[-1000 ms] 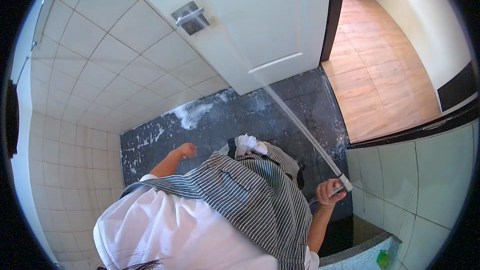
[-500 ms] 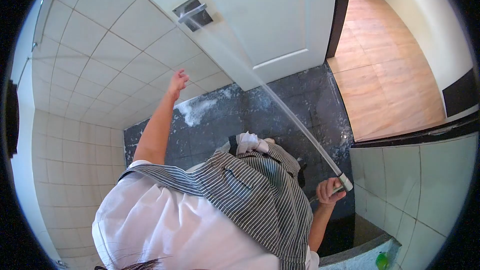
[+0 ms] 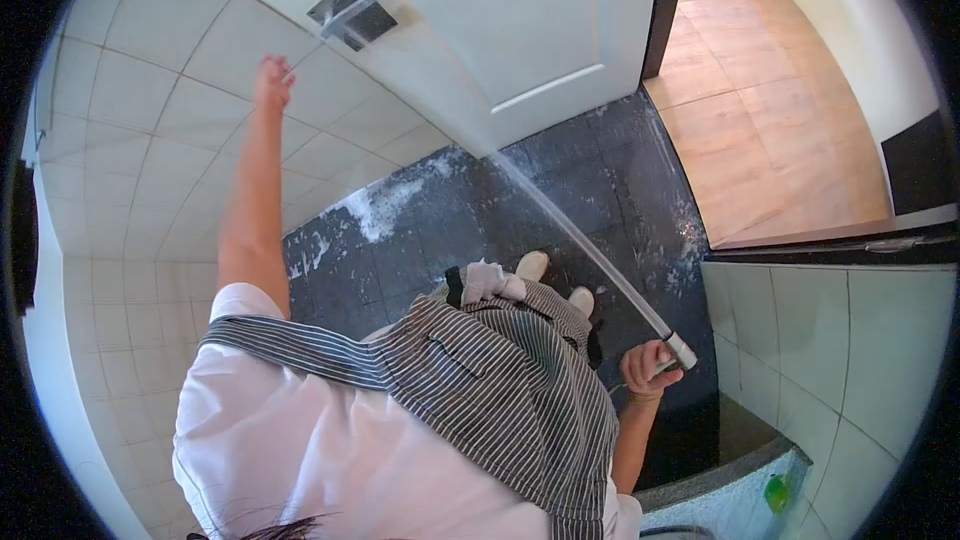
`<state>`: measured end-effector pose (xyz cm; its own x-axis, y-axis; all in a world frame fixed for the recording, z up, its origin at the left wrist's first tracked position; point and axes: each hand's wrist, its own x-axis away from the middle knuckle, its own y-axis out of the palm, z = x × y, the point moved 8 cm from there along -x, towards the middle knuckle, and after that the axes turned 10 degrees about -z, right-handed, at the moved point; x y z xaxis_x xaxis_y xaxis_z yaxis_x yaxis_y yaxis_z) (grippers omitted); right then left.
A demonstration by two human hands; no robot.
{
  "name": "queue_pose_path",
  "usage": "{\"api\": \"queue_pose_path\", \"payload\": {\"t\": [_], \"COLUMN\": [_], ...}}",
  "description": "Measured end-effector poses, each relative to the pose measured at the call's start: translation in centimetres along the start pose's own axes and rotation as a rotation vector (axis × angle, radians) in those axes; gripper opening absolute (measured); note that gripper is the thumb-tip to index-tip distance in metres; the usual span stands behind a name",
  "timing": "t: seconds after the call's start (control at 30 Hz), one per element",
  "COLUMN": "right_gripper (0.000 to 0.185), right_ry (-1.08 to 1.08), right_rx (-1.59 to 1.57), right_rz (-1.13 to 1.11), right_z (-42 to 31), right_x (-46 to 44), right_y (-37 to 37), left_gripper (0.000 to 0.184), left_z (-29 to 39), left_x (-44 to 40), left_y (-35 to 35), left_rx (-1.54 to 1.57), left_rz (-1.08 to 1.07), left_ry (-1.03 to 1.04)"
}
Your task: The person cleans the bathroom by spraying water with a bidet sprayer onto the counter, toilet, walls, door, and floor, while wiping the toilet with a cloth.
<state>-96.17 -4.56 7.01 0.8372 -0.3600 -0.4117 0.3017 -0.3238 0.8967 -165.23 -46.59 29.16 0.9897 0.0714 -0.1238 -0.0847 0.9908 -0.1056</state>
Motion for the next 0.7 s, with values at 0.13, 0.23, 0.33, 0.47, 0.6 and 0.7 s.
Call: {"api": "queue_pose_path", "payload": {"t": [0.13,0.23,0.33,0.47,0.6,0.7], "right_gripper": [0.043,0.043,0.044,0.045,0.046,0.047], "right_ry": [-0.033,-0.021,-0.024,0.034,0.011,0.021], "right_rx": [-0.003,-0.093,-0.239,-0.193,-0.146,-0.199], "right_rz": [0.020,-0.061,-0.217,-0.207,-0.176,-0.211], "right_z": [-0.2,0.7,1.3,1.1,1.4,1.5], "right_x": [0.8,-0.4,-1.0,-0.7,-1.1,-1.2], "right_y": [-0.3,0.7,1.4,1.7,1.6,1.9], "left_gripper": [0.018,0.026,0.028,0.030,0.033,0.035], "left_z": [6.9,11.0,12.5,13.1,13.2,13.1], "left_x": [-3.1,-5.0,-8.8,-12.1,-14.3,-15.4], "left_y": [1.2,2.5,2.3,3.9,4.7,5.3], "left_rx": [0.125,0.285,0.280,0.214,0.165,0.120], "left_rz": [0.175,0.259,0.250,0.197,0.165,0.138], "left_ry": [-0.066,-0.059,0.016,0.111,0.168,0.201]}}
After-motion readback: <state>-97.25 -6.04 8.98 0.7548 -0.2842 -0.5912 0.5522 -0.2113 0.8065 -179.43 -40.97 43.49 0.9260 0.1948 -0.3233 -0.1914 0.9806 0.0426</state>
